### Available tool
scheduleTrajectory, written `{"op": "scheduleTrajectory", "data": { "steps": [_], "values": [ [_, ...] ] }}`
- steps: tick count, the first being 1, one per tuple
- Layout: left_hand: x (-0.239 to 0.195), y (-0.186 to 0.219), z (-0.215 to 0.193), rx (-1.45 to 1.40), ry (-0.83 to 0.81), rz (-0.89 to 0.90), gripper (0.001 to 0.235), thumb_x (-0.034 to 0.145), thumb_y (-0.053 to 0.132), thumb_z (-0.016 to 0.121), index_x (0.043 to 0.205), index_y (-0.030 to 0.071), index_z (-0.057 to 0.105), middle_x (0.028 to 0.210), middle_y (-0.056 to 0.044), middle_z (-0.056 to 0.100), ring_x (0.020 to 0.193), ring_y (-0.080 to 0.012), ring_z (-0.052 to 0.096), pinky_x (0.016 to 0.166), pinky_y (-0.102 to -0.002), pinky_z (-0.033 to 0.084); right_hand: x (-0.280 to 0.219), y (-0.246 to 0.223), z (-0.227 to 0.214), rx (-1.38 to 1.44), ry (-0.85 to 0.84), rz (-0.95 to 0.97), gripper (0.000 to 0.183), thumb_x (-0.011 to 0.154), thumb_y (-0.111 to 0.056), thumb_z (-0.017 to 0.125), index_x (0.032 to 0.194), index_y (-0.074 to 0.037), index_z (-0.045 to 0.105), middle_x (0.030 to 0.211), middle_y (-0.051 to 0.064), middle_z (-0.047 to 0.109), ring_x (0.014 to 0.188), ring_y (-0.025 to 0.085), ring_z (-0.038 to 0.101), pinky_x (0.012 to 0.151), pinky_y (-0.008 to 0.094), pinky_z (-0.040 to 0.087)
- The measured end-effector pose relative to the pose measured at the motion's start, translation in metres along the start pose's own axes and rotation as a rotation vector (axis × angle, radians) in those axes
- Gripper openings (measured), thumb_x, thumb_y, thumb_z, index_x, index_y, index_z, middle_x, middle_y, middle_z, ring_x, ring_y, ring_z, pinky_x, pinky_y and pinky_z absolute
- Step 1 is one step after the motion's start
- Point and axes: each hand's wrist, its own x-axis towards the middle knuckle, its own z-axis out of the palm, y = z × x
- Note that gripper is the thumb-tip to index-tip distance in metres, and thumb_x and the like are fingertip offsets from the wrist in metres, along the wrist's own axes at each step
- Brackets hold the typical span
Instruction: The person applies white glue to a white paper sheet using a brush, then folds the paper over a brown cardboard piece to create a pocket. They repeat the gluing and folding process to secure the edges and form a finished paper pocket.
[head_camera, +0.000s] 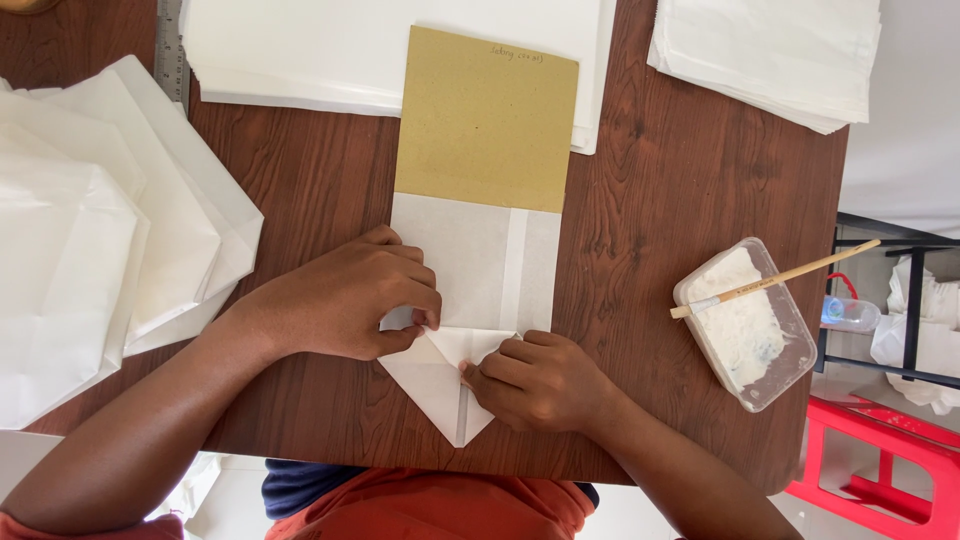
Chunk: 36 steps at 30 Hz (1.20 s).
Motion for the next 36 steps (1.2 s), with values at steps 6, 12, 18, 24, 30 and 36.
{"op": "scheduleTrajectory", "data": {
  "steps": [6,12,18,24,30,36],
  "values": [
    [0.0,-0.006,0.007,0.062,0.021,0.026,0.005,0.077,0.015,0.074,0.073,0.018,0.075,0.066,0.002,0.069,0.07,-0.0216,0.064,0.087,-0.045,0.046,0.003,0.0,-0.004,0.069,-0.013,0.001,0.024,0.096,-0.019,0.065,0.076,-0.009,0.071,0.07,0.003,0.058,0.053,0.018,0.054,0.044,0.03,0.04],
    [0.0,-0.006,0.009,0.128,0.04,0.022,0.006,0.075,0.019,0.076,0.07,0.021,0.076,0.063,0.004,0.065,0.067,-0.0189,0.062,0.085,-0.043,0.047,-0.001,-0.003,-0.002,0.057,-0.035,-0.029,0.026,0.096,-0.02,0.065,0.074,-0.008,0.072,0.069,0.004,0.057,0.053,0.02,0.054,0.044,0.031,0.041],
    [0.001,0.002,0.007,0.167,0.041,0.012,0.014,0.078,0.029,0.074,0.068,0.02,0.077,0.063,0.001,0.064,0.065,-0.0199,0.061,0.082,-0.043,0.048,-0.004,-0.008,0.0,0.014,-0.093,-0.007,0.024,0.095,-0.022,0.067,0.077,-0.008,0.073,0.07,0.005,0.059,0.054,0.019,0.055,0.045,0.031,0.043],
    [0.007,0.002,0.021,0.262,0.091,0.07,0.017,0.082,0.03,0.081,0.071,0.016,0.078,0.069,-0.001,0.066,0.069,-0.0217,0.064,0.079,-0.043,0.048,0.0,0.003,-0.001,0.211,0.051,0.338,0.015,0.092,-0.019,0.07,0.086,-0.009,0.079,0.067,0.004,0.064,0.053,0.019,0.058,0.042,0.029,0.044],
    [0.007,0.002,0.02,0.296,0.068,0.062,0.022,0.081,0.036,0.085,0.073,0.016,0.079,0.07,-0.003,0.068,0.068,-0.0231,0.065,0.077,-0.045,0.048,0.008,0.004,-0.012,0.047,-0.185,0.797,0.052,0.088,-0.035,0.078,0.132,-0.015,0.058,0.119,0.007,0.054,0.111,0.03,0.052,0.092,0.046,0.04],
    [0.007,-0.003,0.023,0.297,0.059,0.051,0.027,0.08,0.042,0.085,0.072,0.017,0.078,0.072,-0.002,0.069,0.068,-0.0222,0.065,0.077,-0.045,0.048,0.011,0.013,-0.03,0.279,-0.269,0.932,0.041,0.088,-0.023,0.077,0.126,-0.016,0.063,0.125,0.006,0.054,0.117,0.032,0.053,0.094,0.047,0.039]
  ]
}}
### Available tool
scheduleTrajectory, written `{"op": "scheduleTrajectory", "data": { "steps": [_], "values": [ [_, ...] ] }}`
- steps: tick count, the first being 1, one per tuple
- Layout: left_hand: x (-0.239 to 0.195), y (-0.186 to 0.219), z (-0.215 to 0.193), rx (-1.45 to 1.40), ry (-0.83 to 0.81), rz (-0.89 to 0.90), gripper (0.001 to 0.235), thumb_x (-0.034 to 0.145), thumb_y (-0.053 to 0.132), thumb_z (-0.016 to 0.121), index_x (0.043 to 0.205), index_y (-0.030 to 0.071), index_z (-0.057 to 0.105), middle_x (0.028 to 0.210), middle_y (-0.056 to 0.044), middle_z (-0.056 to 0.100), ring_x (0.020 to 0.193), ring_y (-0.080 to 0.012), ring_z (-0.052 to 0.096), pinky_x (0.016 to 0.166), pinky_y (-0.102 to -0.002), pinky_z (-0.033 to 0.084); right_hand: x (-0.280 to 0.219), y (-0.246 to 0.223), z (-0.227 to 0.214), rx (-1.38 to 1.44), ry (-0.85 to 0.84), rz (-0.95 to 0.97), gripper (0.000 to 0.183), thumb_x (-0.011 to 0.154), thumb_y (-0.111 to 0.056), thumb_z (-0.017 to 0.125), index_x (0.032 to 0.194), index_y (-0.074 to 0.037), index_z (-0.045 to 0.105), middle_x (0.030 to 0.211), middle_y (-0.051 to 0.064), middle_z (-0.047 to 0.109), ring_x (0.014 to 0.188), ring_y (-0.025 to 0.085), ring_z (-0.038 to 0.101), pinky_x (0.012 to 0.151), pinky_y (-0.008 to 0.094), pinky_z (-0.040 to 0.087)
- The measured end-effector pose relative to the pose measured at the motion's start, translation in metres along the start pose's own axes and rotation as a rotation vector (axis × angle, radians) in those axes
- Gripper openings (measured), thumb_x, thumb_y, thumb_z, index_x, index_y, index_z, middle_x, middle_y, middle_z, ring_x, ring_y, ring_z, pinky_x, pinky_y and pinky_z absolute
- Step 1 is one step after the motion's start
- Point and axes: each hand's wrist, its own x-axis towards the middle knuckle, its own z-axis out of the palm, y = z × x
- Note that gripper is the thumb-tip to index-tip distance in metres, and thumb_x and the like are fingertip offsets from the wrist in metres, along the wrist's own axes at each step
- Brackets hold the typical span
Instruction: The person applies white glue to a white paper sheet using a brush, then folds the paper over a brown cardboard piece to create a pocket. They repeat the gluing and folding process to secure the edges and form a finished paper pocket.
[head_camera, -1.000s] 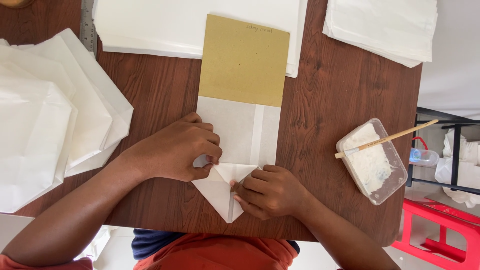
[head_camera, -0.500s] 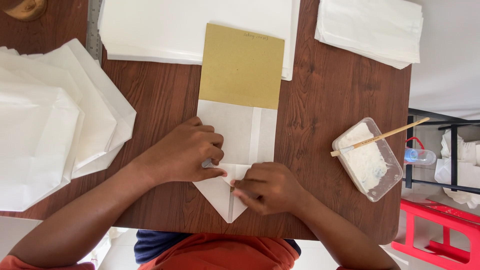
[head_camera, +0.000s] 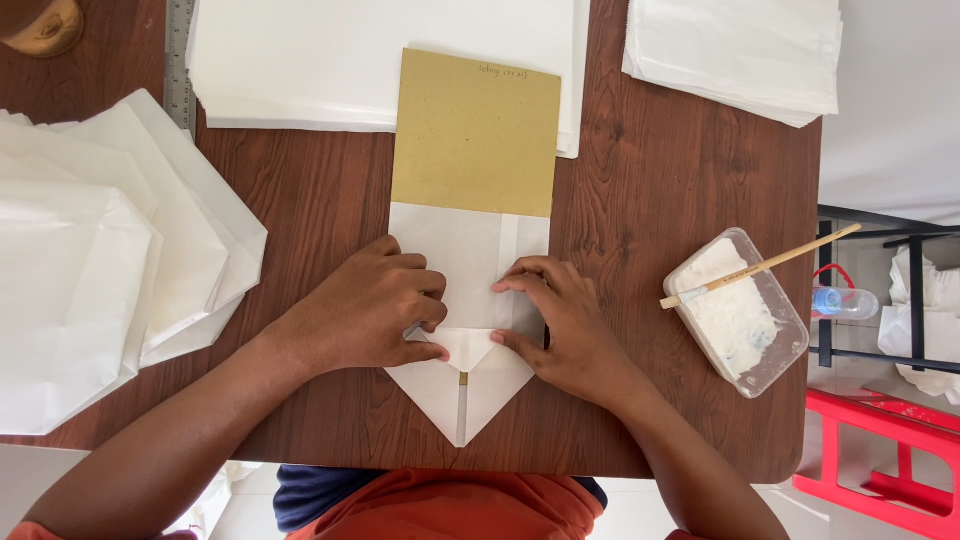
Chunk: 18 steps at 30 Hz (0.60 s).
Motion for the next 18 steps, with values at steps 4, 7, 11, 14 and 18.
{"op": "scheduleTrajectory", "data": {
  "steps": [4,7,11,14,18],
  "values": [
    [0.001,-0.001,-0.002,-0.049,0.006,-0.005,0.026,0.08,0.038,0.086,0.072,0.015,0.076,0.071,-0.003,0.068,0.068,-0.0239,0.066,0.076,-0.046,0.049,-0.004,0.01,0.007,-0.154,0.071,-0.292,0.024,0.089,-0.017,0.075,0.112,-0.023,0.074,0.124,0.003,0.057,0.113,0.028,0.057,0.092,0.046,0.04],
    [0.001,-0.002,0.0,-0.068,0.019,-0.008,0.027,0.08,0.039,0.086,0.07,0.016,0.075,0.069,-0.003,0.067,0.067,-0.0239,0.066,0.075,-0.046,0.049,-0.007,0.013,0.02,-0.25,0.132,-0.573,0.022,0.088,-0.004,0.072,0.096,-0.023,0.078,0.114,0.001,0.063,0.103,0.023,0.062,0.088,0.045,0.042],
    [0.001,-0.003,0.001,-0.072,0.019,-0.011,0.027,0.08,0.039,0.086,0.07,0.017,0.075,0.069,-0.002,0.067,0.066,-0.0229,0.065,0.075,-0.046,0.05,-0.009,0.004,0.024,-0.332,0.206,-0.764,0.029,0.095,0.005,0.062,0.085,-0.02,0.073,0.104,-0.003,0.064,0.089,0.018,0.062,0.08,0.04,0.041],
    [0.002,-0.001,-0.002,-0.063,0.018,-0.01,0.026,0.08,0.038,0.086,0.069,0.017,0.074,0.069,-0.002,0.067,0.065,-0.0232,0.065,0.073,-0.046,0.049,-0.009,0.008,0.026,-0.385,0.202,-0.869,0.021,0.095,0.001,0.067,0.085,-0.017,0.07,0.099,-0.001,0.064,0.085,0.018,0.06,0.08,0.04,0.041],
    [0.002,0.008,-0.007,-0.01,0.015,-0.021,0.027,0.079,0.04,0.084,0.069,0.016,0.073,0.068,-0.003,0.067,0.065,-0.0247,0.065,0.074,-0.046,0.049,-0.01,0.011,0.03,-0.434,0.225,-0.915,0.017,0.097,-0.002,0.068,0.086,-0.016,0.07,0.096,0.0,0.066,0.085,0.018,0.061,0.08,0.04,0.044]
  ]
}}
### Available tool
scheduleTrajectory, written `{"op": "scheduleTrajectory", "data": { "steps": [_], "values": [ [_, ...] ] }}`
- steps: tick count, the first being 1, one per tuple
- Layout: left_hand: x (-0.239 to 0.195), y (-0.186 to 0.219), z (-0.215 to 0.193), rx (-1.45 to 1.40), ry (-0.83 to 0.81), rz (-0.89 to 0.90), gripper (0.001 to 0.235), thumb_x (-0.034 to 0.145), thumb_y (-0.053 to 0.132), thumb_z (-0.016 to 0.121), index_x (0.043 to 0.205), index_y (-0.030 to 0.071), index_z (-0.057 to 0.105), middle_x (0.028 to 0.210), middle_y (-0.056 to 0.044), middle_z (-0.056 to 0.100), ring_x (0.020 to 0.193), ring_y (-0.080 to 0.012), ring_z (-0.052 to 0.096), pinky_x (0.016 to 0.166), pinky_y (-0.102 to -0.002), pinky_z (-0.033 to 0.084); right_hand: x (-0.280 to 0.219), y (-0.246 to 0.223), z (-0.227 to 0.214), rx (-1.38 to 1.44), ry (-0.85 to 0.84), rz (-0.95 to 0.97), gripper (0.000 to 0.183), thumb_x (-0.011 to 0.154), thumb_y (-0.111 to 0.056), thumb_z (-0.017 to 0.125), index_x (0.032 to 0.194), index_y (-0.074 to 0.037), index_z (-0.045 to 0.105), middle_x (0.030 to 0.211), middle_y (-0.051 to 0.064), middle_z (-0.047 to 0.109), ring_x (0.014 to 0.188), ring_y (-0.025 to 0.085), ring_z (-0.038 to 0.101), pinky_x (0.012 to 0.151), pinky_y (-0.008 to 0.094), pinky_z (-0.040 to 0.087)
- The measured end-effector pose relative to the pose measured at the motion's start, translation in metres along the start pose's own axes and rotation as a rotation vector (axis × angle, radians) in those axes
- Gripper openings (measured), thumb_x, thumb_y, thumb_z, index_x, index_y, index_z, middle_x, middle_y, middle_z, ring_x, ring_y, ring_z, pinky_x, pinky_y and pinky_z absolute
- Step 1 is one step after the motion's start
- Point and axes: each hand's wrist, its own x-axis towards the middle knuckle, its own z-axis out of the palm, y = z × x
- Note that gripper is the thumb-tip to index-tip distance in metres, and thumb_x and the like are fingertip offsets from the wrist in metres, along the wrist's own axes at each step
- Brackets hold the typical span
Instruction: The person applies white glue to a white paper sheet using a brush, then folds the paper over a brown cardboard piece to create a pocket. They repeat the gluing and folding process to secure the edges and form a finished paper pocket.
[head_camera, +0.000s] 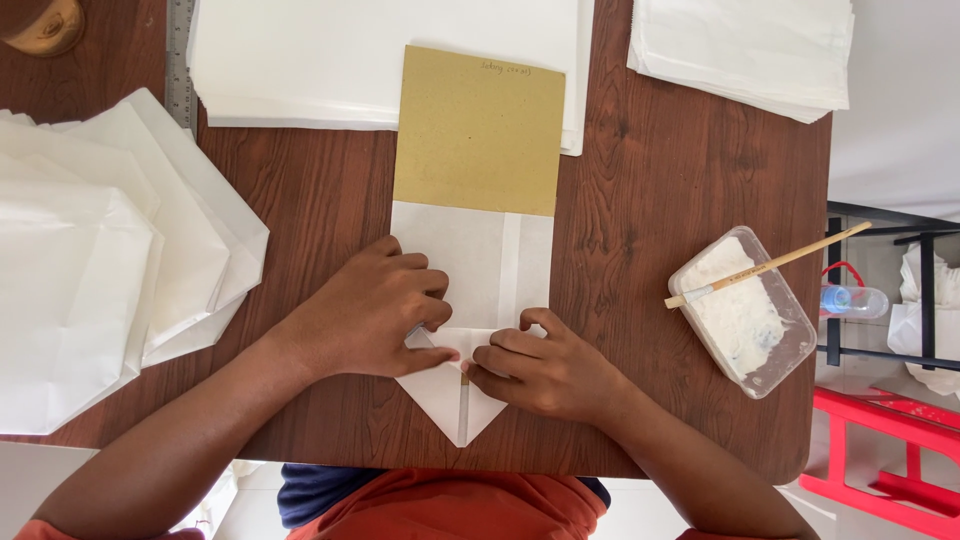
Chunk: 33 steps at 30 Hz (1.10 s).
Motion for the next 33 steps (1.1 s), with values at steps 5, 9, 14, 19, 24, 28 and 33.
{"op": "scheduleTrajectory", "data": {
  "steps": [5,9,14,19,24,28,33],
  "values": [
    [0.001,0.01,0.009,0.134,0.002,-0.007,0.039,0.078,0.054,0.084,0.07,0.017,0.072,0.07,-0.003,0.065,0.065,-0.0236,0.064,0.074,-0.046,0.049,0.005,0.003,-0.001,0.177,0.069,0.109,0.021,0.098,-0.005,0.065,0.083,-0.016,0.072,0.091,-0.003,0.068,0.083,0.017,0.063,0.079,0.039,0.044],
    [0.001,0.013,0.016,0.172,0.013,-0.024,0.041,0.077,0.055,0.085,0.07,0.016,0.072,0.07,-0.003,0.066,0.065,-0.024,0.064,0.073,-0.045,0.048,0.0,0.008,-0.005,0.318,0.081,0.297,0.019,0.09,0.0,0.066,0.087,-0.016,0.075,0.096,-0.002,0.073,0.084,0.02,0.066,0.081,0.04,0.046],
    [0.002,0.02,0.012,0.193,-0.06,-0.132,0.039,0.076,0.054,0.086,0.08,0.016,0.075,0.077,-0.005,0.07,0.071,-0.0252,0.067,0.079,-0.049,0.047,-0.001,0.013,0.002,0.26,0.004,0.542,0.03,0.087,-0.026,0.08,0.116,-0.019,0.072,0.114,0.001,0.064,0.103,0.023,0.061,0.094,0.046,0.041],
    [0.002,0.02,0.011,0.181,-0.079,-0.143,0.039,0.076,0.053,0.086,0.081,0.016,0.076,0.08,-0.006,0.071,0.074,-0.026,0.068,0.08,-0.05,0.047,0.006,0.016,-0.008,0.325,-0.048,0.653,0.035,0.085,-0.03,0.082,0.116,-0.018,0.072,0.118,0.003,0.061,0.109,0.025,0.058,0.096,0.048,0.038],
    [0.003,0.018,0.007,0.155,-0.08,-0.116,0.037,0.079,0.051,0.085,0.082,0.015,0.078,0.078,-0.007,0.071,0.073,-0.0255,0.067,0.081,-0.05,0.046,0.009,0.02,-0.019,0.451,-0.094,0.745,0.029,0.088,-0.024,0.079,0.115,-0.016,0.072,0.12,0.006,0.06,0.112,0.03,0.058,0.098,0.05,0.037],
    [0.001,0.019,-0.006,0.081,-0.086,-0.111,0.037,0.08,0.047,0.084,0.075,0.012,0.077,0.077,-0.007,0.072,0.073,-0.0266,0.068,0.082,-0.047,0.047,0.008,0.021,-0.028,0.482,-0.118,0.64,0.017,0.093,-0.014,0.071,0.109,-0.017,0.076,0.122,0.006,0.06,0.113,0.032,0.056,0.098,0.05,0.037],
    [-0.002,0.014,-0.013,-0.015,-0.111,-0.142,0.022,0.085,0.032,0.079,0.075,0.012,0.08,0.078,-0.006,0.075,0.074,-0.0267,0.071,0.083,-0.045,0.049,0.005,0.018,-0.031,0.395,-0.161,0.535,0.016,0.089,-0.006,0.071,0.094,-0.019,0.079,0.123,0.004,0.061,0.117,0.029,0.056,0.1,0.049,0.037]
  ]
}}
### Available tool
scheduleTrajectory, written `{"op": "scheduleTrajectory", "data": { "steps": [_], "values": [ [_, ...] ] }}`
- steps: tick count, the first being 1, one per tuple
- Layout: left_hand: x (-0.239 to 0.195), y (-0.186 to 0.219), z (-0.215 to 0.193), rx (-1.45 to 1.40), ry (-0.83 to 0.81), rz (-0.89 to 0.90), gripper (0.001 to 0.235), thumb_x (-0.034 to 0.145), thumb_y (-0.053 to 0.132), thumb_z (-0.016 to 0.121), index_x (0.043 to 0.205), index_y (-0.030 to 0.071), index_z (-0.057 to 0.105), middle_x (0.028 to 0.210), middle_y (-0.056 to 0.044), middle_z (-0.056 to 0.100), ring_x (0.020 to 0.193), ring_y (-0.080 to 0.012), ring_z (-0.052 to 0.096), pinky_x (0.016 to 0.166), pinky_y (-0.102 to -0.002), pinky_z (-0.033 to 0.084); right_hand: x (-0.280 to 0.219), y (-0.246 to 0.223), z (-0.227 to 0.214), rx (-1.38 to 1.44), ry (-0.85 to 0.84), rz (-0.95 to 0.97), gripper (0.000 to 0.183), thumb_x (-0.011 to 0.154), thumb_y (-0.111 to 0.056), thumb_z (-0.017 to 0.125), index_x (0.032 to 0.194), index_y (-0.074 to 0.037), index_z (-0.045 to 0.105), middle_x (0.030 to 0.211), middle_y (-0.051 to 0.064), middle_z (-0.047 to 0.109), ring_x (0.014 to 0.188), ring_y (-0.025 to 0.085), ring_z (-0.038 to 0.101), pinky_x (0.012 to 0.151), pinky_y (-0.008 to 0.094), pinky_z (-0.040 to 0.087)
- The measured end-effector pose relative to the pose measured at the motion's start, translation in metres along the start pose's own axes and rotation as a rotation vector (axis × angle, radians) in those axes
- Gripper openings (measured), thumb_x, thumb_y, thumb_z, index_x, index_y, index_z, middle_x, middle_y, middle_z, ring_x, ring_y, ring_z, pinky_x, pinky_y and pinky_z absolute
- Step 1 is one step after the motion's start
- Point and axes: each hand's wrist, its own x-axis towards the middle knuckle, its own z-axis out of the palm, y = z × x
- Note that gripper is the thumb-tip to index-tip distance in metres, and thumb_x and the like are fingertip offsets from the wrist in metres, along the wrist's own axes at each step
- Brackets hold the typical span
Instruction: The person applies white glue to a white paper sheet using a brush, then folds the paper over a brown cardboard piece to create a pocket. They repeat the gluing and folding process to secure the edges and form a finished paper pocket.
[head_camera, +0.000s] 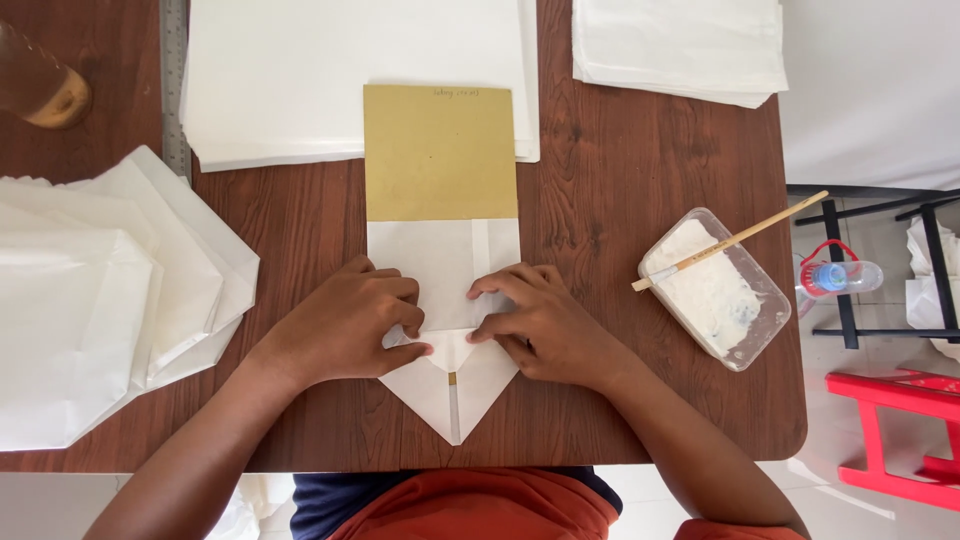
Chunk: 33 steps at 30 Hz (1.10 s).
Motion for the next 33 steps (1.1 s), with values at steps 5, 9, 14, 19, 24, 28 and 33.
{"op": "scheduleTrajectory", "data": {
  "steps": [5,9,14,19,24,28,33],
  "values": [
    [-0.001,0.005,-0.005,0.0,-0.037,-0.107,0.007,0.082,0.024,0.079,0.081,0.017,0.083,0.087,-0.003,0.077,0.084,-0.0243,0.073,0.088,-0.042,0.048,-0.005,-0.017,-0.005,-0.048,-0.004,0.009,0.028,0.084,0.007,0.059,0.092,-0.013,0.077,0.122,0.007,0.063,0.117,0.031,0.059,0.099,0.052,0.04],
    [-0.016,0.011,-0.003,0.011,0.108,-0.066,0.003,0.083,0.017,0.08,0.084,0.015,0.082,0.088,-0.005,0.077,0.085,-0.0257,0.073,0.088,-0.043,0.051,-0.008,0.007,0.01,0.067,0.152,0.044,0.024,0.083,0.004,0.062,0.085,-0.016,0.075,0.113,0.002,0.065,0.108,0.028,0.064,0.092,0.046,0.046],
    [-0.045,-0.004,0.031,0.068,0.642,-0.309,0.03,0.09,0.023,0.079,0.119,0.015,0.076,0.114,-0.004,0.073,0.112,-0.0254,0.07,0.104,-0.046,0.05,-0.012,0.022,0.02,-0.296,0.435,0.245,0.016,0.089,-0.012,0.065,0.104,-0.015,0.068,0.101,0.007,0.067,0.096,0.029,0.067,0.081,0.04,0.054],
    [-0.036,0.027,0.058,0.01,0.633,-0.439,0.055,0.098,0.035,0.062,0.148,0.014,0.055,0.153,-0.015,0.05,0.146,-0.0382,0.037,0.117,-0.068,0.018,-0.005,0.005,0.013,-0.099,0.429,0.414,0.022,0.092,-0.022,0.063,0.112,-0.013,0.065,0.107,0.005,0.07,0.097,0.025,0.067,0.076,0.04,0.054],
    [-0.02,0.036,0.081,-0.356,0.88,-0.501,0.046,0.1,0.026,0.06,0.145,0.02,0.055,0.156,-0.007,0.053,0.152,-0.0246,0.04,0.126,-0.061,0.003,-0.006,-0.012,-0.002,0.152,0.376,0.628,0.028,0.093,-0.028,0.063,0.118,-0.015,0.062,0.12,0.003,0.069,0.093,0.021,0.07,0.077,0.036,0.055],
    [-0.015,0.061,0.078,-0.405,1.159,-0.285,0.039,0.102,-0.017,0.046,0.136,-0.002,0.056,0.154,-0.021,0.05,0.15,-0.0334,0.046,0.122,-0.04,0.043,-0.01,-0.016,-0.009,0.218,0.347,0.612,0.03,0.091,-0.029,0.062,0.118,-0.017,0.062,0.118,-0.002,0.072,0.094,0.017,0.068,0.078,0.034,0.055],
    [-0.01,0.066,0.07,-0.339,1.273,-0.263,0.03,0.106,-0.022,0.04,0.128,-0.014,0.058,0.15,-0.027,0.051,0.145,-0.0362,0.05,0.119,-0.04,0.044,-0.025,-0.006,-0.037,0.109,0.478,0.306,0.011,0.095,-0.022,0.065,0.103,-0.016,0.069,0.096,-0.005,0.076,0.065,0.01,0.064,0.058,0.027,0.052]
  ]
}}
